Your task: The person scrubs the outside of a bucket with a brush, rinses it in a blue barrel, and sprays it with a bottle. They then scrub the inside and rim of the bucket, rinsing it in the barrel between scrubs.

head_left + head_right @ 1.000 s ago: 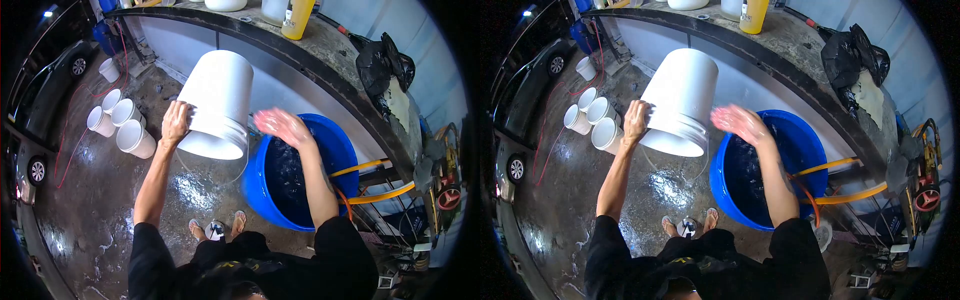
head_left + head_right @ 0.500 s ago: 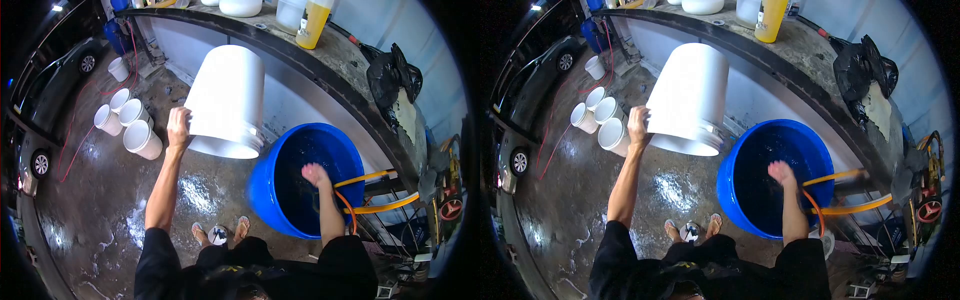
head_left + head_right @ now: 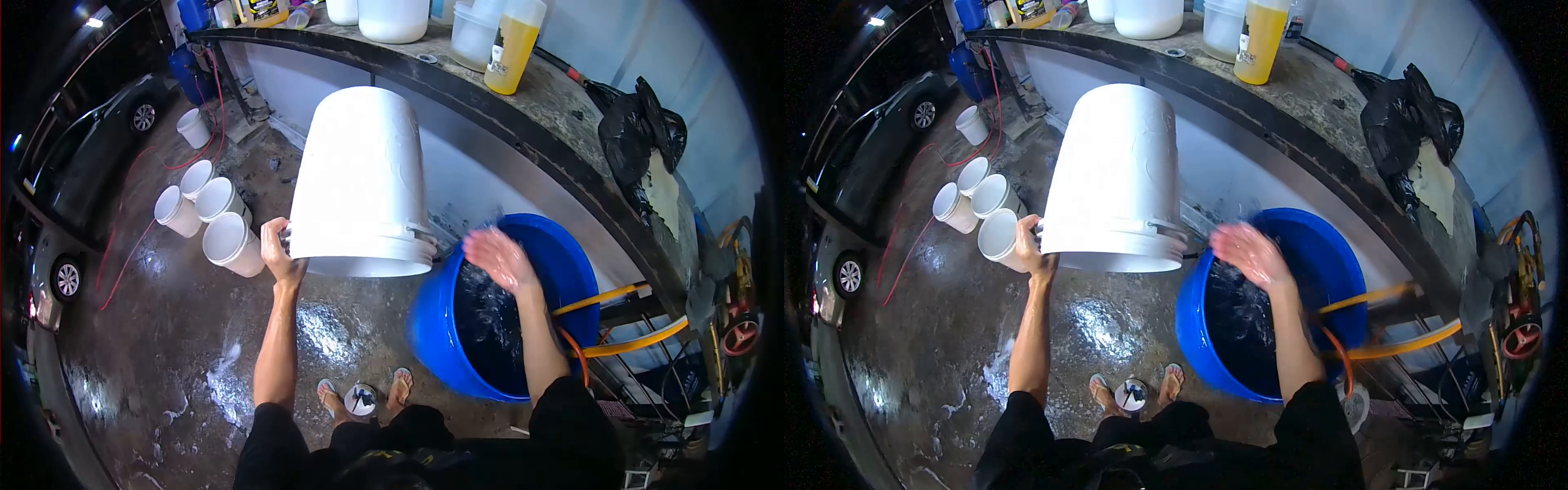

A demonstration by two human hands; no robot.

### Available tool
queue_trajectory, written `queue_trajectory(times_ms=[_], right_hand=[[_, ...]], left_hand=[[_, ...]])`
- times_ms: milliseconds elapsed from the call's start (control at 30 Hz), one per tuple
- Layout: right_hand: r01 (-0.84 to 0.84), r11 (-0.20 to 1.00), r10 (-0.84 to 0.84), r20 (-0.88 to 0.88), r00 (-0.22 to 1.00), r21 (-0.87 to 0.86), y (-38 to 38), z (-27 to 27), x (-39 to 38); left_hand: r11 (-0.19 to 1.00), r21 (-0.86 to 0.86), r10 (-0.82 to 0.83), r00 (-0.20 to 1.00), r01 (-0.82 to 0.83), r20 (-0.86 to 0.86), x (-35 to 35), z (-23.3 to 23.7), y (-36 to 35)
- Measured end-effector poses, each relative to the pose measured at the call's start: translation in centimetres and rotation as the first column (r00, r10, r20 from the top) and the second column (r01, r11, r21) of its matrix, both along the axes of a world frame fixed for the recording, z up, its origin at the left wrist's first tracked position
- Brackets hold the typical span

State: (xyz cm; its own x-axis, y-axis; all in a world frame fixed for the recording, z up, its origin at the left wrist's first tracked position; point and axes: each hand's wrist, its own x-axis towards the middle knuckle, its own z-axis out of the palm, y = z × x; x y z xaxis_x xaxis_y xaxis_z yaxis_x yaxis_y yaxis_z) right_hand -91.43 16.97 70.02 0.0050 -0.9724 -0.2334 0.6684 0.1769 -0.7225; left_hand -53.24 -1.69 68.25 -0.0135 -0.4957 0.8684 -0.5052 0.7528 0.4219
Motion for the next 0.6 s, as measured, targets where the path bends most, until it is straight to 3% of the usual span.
queue_trajectory(times_ms=[33,100,133,167,200,233,267,333,367,400,467,500,533,567,600], right_hand=[[-0.065,0.996,0.057,-0.121,0.991,-0.067,-1.9,4.9,3.5],[-0.179,0.964,0.088,-0.403,0.911,-0.194,-5.5,8.7,7.7],[-0.181,0.964,0.088,-0.41,0.908,-0.194,-6.1,9.5,9.2],[-0.241,0.94,0.011,-0.687,0.727,-0.239,-6.6,10.2,10.7],[-0.319,0.911,-0.089,-0.879,0.468,-0.262,-7.1,10.7,11.9],[-0.357,0.87,-0.3,-0.939,0.166,-0.341,-6.7,10.8,12.5],[-0.37,0.865,-0.296,-0.94,0.167,-0.338,-6.8,10.2,12.9],[-0.301,0.891,-0.362,-0.932,-0.014,-0.341,-7.5,7.4,13.3],[-0.179,0.928,-0.293,-0.936,0.193,-0.327,-8.6,6.7,14.1],[-0.185,0.928,-0.288,-0.938,0.194,-0.323,-9.1,6.3,14.4],[-0.238,0.89,-0.41,-0.911,-0.042,-0.389,-10.5,6.1,16.3],[-0.29,0.832,-0.514,-0.854,-0.083,-0.472,-11.2,6.5,17.8],[-0.291,0.834,-0.507,-0.859,-0.073,-0.468,-11.9,6.8,19.7],[-0.284,0.844,-0.516,-0.834,-0.195,-0.455,-12.5,7.2,21.8],[-0.275,0.851,-0.519,-0.794,-0.316,-0.447,-13.0,7.3,23.5]], left_hand=[[1.0,-0.019,0.019,1.0,-0.019,0.0,-0.3,-0.1,0.0],[0.999,-0.031,0.041,0.999,-0.042,-0.026,-0.6,-0.5,0.1],[0.999,-0.031,0.041,0.999,-0.042,-0.034,-0.6,-0.8,0.0],[0.998,-0.004,0.056,0.996,-0.056,-0.073,-0.1,-1.2,-0.1],[0.997,0.024,0.077,0.991,-0.075,-0.111,0.7,-1.5,-0.3],[0.996,0.025,0.091,0.989,-0.088,-0.116,1.5,-1.9,-0.5],[0.995,0.061,0.091,0.981,-0.082,-0.17,2.3,-2.2,-0.7],[0.992,0.098,0.099,0.971,-0.079,-0.219,4.2,-2.7,-1.1],[0.993,0.088,0.099,0.959,-0.078,-0.264,5.0,-2.9,-1.6],[0.994,0.08,0.098,0.946,-0.077,-0.31,5.6,-3.2,-1.9],[0.994,0.081,0.094,0.93,-0.069,-0.356,6.6,-3.7,-3.1],[0.965,0.24,0.194,0.91,-0.109,-0.366,7.1,-4.2,-3.4],[0.908,0.394,0.292,0.888,-0.14,-0.356,7.5,-4.9,-3.8],[0.84,0.517,0.408,0.817,-0.162,-0.408,7.4,-6.3,-5.1],[0.839,0.518,0.41,0.82,-0.167,-0.399,7.6,-8.2,-5.4]])
